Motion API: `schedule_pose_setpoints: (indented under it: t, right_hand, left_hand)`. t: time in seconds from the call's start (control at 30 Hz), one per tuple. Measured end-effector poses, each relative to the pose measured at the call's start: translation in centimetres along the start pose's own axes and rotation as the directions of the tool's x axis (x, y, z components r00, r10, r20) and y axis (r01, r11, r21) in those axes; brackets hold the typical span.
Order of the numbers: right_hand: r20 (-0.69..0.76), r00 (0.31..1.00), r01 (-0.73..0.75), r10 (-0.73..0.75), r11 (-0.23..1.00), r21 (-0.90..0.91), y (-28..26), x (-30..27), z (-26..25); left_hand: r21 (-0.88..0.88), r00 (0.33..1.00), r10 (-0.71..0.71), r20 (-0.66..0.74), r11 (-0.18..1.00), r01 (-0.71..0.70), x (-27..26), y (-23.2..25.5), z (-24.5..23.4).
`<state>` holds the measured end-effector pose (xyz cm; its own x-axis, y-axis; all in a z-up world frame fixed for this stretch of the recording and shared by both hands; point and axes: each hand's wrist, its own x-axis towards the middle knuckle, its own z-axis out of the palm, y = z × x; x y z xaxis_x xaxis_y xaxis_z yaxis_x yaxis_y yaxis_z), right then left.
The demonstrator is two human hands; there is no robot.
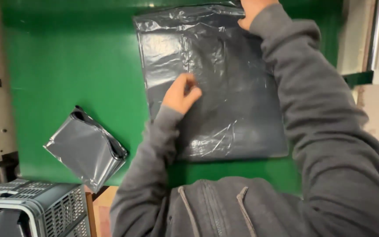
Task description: Folding and stacking plastic bags coming off a conveyor belt into a sorting basket.
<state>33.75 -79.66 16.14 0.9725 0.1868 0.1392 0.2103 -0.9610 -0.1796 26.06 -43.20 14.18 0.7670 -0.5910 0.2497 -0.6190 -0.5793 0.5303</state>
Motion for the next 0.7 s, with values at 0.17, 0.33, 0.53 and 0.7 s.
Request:
schedule_pose_setpoints:
  t: [0.17, 0.33, 0.53, 0.7]
  right_hand:
    - [-0.309, 0.919, 0.156, -0.244, 0.946, -0.284, -9.8, -14.7, -6.4]
    - [-0.376, 0.899, 0.167, -0.224, 0.970, -0.177, -15.9, -29.0, 0.7]
    - [-0.405, 0.914, -0.018, -0.033, 0.992, -0.122, -19.6, -36.1, 4.5]
    - [-0.379, 0.925, -0.116, 0.028, 0.970, -0.213, -22.9, -35.5, 1.8]
  left_hand:
    - [-0.762, 0.719, -0.280, 0.636, -0.376, 0.528, 0.8, -6.2, -0.1]
    - [-0.681, 0.895, -0.434, 0.108, 0.623, 0.384, -7.3, -27.5, 9.7]
    - [-0.692, 0.673, -0.682, 0.286, 0.339, 0.637, -11.6, -5.7, -5.4]
    - [0.427, 0.977, 0.203, -0.065, 0.890, -0.157, -20.5, 1.9, -5.5]
